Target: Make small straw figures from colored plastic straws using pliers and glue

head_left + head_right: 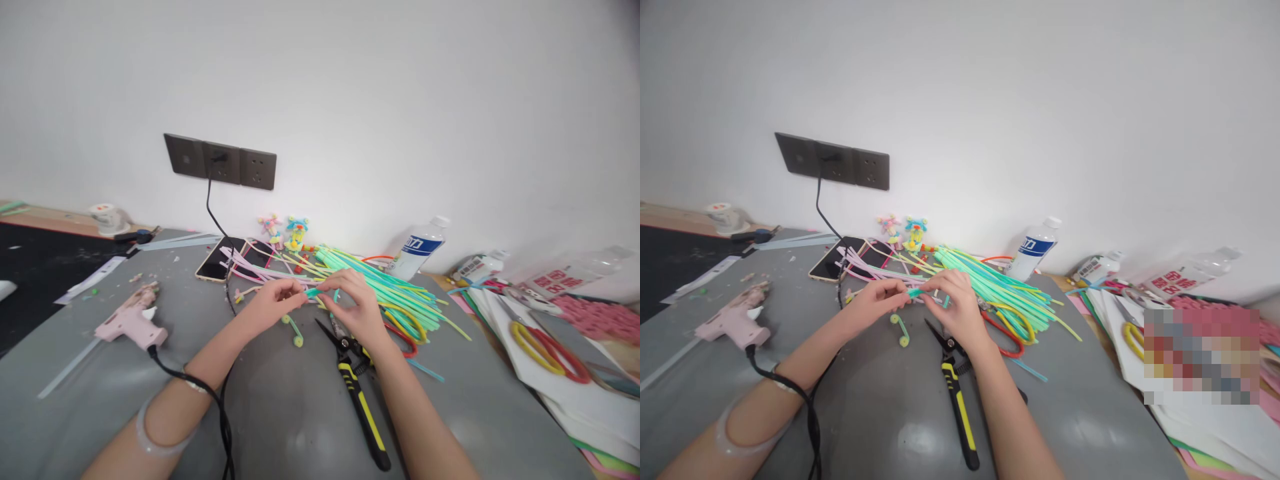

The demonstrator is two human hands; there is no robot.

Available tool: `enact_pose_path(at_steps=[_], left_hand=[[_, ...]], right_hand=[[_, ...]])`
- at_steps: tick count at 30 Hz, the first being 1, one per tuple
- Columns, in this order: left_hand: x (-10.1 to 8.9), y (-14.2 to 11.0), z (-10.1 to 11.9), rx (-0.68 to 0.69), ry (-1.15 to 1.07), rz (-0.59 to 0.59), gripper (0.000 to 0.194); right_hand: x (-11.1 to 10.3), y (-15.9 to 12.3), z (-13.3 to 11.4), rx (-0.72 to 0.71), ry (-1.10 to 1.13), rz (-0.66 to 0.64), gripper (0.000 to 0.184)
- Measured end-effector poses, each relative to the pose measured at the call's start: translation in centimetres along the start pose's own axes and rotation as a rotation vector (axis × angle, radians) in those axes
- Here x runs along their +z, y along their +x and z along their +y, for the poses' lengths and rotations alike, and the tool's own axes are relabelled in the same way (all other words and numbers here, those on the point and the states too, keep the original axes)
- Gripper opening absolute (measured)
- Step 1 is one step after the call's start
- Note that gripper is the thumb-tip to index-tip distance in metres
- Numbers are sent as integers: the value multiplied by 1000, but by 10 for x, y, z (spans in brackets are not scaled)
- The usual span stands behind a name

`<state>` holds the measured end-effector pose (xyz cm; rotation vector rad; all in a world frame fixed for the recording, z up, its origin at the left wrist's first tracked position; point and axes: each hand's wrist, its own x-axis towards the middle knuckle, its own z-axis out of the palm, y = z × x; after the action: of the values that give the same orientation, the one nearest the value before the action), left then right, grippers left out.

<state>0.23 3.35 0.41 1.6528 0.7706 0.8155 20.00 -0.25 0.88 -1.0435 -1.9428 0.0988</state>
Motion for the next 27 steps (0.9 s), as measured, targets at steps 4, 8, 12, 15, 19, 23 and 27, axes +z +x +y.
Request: enact_pose_path(at_steps=[4,8,12,15,19,23,27], left_hand=[[0,0,0,0,-1,-2,29],[1,0,0,-9,-2,-4,29],[1,-1,1,-11,-1,-7,29],[1,-1,3,-7,-1,-4,30],[2,-2,4,-5,-7,0,30],[2,-2,5,-9,-21,-14,30],[3,-3,7,-19,-27,-17,33]], right_hand=[[0,0,-1,-3,-18,7,2],[1,0,-2,0,-25,11,3],[0,0,-3,7,-30,4,3],[0,1,-5,6,-45,11,2],[0,1,-6,-6,-61,16,4],[0,0,-5,-31,-66,37,5],[1,-1,-5,-39,-81,49,4]])
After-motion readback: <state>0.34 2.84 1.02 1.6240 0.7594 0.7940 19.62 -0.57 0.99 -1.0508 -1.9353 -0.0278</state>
